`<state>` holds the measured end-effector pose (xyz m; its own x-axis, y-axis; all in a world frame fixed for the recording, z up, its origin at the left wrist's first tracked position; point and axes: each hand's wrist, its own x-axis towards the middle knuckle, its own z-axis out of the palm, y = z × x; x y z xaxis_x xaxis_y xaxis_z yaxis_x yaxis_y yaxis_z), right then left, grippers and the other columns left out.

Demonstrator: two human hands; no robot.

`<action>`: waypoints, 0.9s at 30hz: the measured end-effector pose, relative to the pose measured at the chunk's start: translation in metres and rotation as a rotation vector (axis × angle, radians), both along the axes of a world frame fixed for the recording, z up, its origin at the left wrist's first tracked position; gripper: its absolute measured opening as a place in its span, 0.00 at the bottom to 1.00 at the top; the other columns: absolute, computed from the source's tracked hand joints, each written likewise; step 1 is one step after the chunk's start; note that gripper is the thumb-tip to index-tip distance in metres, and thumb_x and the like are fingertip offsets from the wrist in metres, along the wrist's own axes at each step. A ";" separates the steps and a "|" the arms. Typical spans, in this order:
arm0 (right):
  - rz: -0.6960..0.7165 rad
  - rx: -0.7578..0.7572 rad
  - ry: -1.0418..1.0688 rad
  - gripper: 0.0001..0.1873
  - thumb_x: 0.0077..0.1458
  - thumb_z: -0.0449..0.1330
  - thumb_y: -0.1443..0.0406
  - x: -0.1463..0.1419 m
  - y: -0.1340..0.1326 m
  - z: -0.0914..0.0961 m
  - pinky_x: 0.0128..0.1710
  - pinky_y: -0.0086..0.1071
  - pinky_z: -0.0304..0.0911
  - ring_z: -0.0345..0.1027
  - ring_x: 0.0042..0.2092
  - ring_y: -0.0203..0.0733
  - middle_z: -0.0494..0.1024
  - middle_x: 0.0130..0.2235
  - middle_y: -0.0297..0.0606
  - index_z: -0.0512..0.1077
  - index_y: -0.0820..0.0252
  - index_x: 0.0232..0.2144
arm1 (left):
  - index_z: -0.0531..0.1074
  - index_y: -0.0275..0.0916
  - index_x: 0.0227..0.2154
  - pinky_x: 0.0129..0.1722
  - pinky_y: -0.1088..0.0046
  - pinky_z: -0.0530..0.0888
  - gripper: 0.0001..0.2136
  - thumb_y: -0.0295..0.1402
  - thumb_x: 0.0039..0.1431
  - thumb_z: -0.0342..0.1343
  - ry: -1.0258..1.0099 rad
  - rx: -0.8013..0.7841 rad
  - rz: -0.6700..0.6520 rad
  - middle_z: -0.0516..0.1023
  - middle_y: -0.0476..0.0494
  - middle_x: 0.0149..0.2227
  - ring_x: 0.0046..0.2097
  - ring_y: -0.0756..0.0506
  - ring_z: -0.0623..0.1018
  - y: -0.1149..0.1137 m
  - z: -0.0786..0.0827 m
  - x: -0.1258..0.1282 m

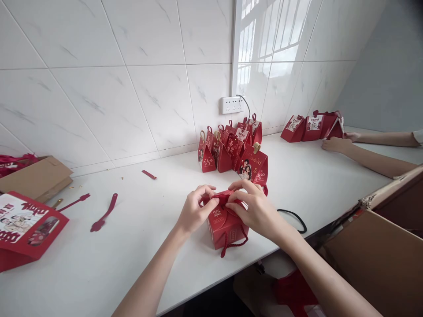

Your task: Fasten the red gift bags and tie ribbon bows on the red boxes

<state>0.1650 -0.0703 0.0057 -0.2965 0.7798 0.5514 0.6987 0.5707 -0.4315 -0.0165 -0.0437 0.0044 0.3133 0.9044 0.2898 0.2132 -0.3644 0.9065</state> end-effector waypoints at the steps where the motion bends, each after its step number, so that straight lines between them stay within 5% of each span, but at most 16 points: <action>1: 0.007 -0.055 0.038 0.07 0.56 0.55 0.67 0.002 0.000 0.001 0.45 0.43 0.61 0.67 0.43 0.44 0.70 0.43 0.42 0.72 0.58 0.28 | 0.64 0.39 0.21 0.40 0.68 0.67 0.07 0.34 0.51 0.52 0.045 0.030 0.013 0.73 0.41 0.37 0.51 0.40 0.68 -0.001 0.003 -0.002; 7: -0.017 -0.382 0.180 0.09 0.52 0.54 0.64 0.012 0.003 0.007 0.47 0.40 0.62 0.67 0.47 0.45 0.70 0.47 0.41 0.70 0.58 0.23 | 0.68 0.40 0.20 0.48 0.60 0.63 0.06 0.34 0.50 0.54 0.373 0.103 0.072 0.71 0.44 0.37 0.45 0.40 0.69 -0.005 0.022 -0.016; 14: -0.060 -0.531 0.151 0.11 0.54 0.51 0.64 0.022 0.002 0.007 0.47 0.41 0.62 0.67 0.48 0.45 0.68 0.51 0.42 0.68 0.58 0.23 | 0.66 0.40 0.19 0.32 0.72 0.63 0.10 0.35 0.53 0.51 0.507 0.070 -0.081 0.66 0.50 0.23 0.31 0.47 0.67 -0.008 0.030 -0.028; 19: 0.008 -0.459 0.136 0.13 0.53 0.56 0.53 0.024 0.000 0.003 0.50 0.41 0.61 0.65 0.52 0.47 0.67 0.52 0.42 0.70 0.56 0.29 | 0.61 0.39 0.18 0.27 0.74 0.58 0.15 0.41 0.55 0.51 0.477 -0.013 -0.089 0.61 0.52 0.22 0.27 0.50 0.62 -0.011 0.027 -0.021; 27: 0.004 -0.364 0.106 0.07 0.54 0.57 0.59 0.025 0.001 -0.003 0.48 0.39 0.63 0.66 0.51 0.46 0.68 0.51 0.40 0.70 0.56 0.29 | 0.65 0.40 0.21 0.34 0.72 0.64 0.11 0.38 0.55 0.51 0.465 0.149 0.005 0.70 0.49 0.25 0.31 0.48 0.69 -0.014 0.025 -0.013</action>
<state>0.1898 -0.0697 0.0029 -0.2561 0.9292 0.2663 0.6374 0.3695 -0.6762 -0.0298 -0.0576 0.0290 0.4357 0.8656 0.2466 0.5857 -0.4807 0.6526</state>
